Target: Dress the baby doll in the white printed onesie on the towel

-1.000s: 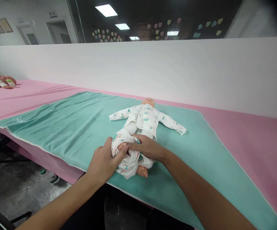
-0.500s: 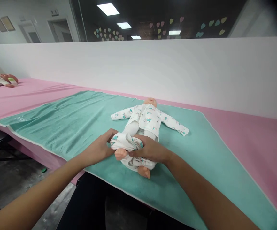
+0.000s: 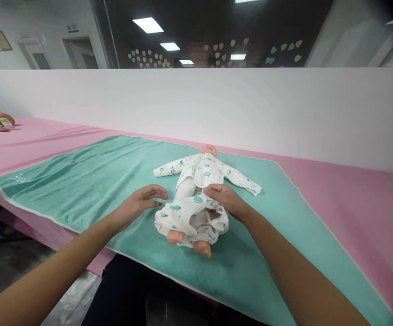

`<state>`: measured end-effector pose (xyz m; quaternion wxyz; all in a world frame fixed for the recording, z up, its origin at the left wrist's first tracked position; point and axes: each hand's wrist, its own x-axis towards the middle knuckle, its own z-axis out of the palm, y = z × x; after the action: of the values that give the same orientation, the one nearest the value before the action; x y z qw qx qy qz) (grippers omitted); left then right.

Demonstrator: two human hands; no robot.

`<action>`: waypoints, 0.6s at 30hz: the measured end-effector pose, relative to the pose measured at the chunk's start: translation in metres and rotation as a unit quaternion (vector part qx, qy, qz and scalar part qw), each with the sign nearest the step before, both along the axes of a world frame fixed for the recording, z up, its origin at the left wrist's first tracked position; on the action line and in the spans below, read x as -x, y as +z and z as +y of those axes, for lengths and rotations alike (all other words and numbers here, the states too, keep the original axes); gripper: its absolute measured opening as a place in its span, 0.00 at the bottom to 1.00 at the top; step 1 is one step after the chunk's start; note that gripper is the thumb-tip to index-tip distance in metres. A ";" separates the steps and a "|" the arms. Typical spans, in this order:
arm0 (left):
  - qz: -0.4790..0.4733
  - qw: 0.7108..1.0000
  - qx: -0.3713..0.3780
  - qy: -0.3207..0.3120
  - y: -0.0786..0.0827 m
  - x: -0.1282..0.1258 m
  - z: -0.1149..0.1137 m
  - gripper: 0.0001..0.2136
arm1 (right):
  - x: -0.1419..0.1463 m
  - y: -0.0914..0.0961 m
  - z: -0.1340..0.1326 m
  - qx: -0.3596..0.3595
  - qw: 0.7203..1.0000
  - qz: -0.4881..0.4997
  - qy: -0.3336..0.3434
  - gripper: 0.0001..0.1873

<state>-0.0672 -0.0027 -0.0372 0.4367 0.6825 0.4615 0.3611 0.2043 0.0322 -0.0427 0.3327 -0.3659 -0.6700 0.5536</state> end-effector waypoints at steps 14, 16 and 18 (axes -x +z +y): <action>0.169 0.913 -0.346 0.139 -0.019 -0.076 0.116 0.06 | 0.009 -0.019 0.018 -0.475 0.781 -0.299 -0.274 0.13; 0.065 0.936 -0.277 0.209 -0.027 -0.069 0.124 0.10 | 0.012 -0.022 0.025 -0.479 0.772 -0.329 -0.256 0.08; -0.040 0.939 -0.202 0.275 -0.033 -0.057 0.131 0.14 | 0.016 -0.024 0.030 -0.475 0.768 -0.340 -0.263 0.09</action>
<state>-0.0106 0.1285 -0.0704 0.1909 0.5877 0.5308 0.5800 0.1885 0.0617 -0.0669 0.3474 -0.4871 -0.7944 -0.1049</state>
